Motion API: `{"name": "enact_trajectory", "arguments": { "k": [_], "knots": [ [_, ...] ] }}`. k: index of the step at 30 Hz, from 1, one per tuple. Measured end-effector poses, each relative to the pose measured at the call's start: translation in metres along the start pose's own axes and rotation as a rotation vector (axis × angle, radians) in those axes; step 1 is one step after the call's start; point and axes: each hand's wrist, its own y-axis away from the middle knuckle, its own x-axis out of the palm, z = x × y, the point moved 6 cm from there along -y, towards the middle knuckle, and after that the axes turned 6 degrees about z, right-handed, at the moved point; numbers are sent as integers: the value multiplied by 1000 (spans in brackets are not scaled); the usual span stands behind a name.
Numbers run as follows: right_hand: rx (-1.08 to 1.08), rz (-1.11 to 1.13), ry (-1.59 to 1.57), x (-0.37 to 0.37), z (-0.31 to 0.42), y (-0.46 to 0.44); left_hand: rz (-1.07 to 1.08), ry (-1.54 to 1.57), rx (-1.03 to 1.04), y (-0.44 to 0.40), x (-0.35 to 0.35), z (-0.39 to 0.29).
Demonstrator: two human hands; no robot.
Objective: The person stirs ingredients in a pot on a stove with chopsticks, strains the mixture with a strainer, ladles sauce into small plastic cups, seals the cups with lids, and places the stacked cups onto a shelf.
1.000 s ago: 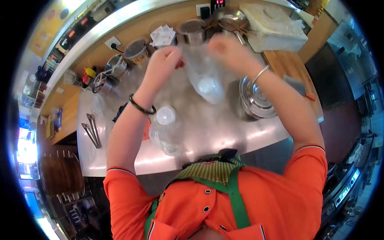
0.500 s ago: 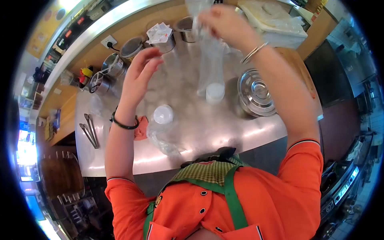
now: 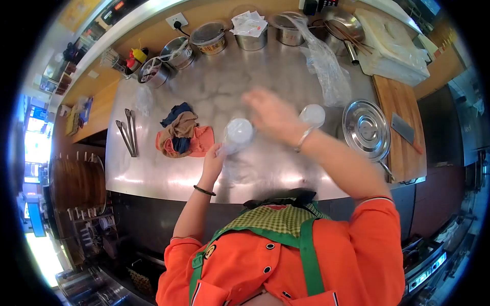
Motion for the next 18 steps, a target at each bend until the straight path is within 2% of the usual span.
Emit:
{"name": "enact_trajectory", "arguments": {
  "k": [1,2,4,7,9,11,13,14,16,18],
  "knots": [
    [29,163,-173,35,6,3,-22,133,107,0,-4,-31],
    [103,122,-246,55,5,9,-17,131,106,1,-5,-52],
    [168,78,-310,76,-8,10,32,735,31,-2,-3,-78],
    [240,176,-440,83,-32,25,41,826,127,-6,-28,-99],
    [96,16,-492,64,-23,43,-35,803,256,-8,-59,-110],
    [176,38,-491,58,-32,71,-383,489,150,-11,-110,-107],
    [265,53,-479,51,-38,100,-567,85,211,-29,-134,-97],
    [252,70,-419,44,-37,118,-536,105,226,-36,-129,-82],
    [280,85,-322,27,-35,155,-728,-714,197,-35,-112,-78],
    [346,54,-326,5,-36,179,-488,-568,394,-21,-66,-100]
  ]
}}
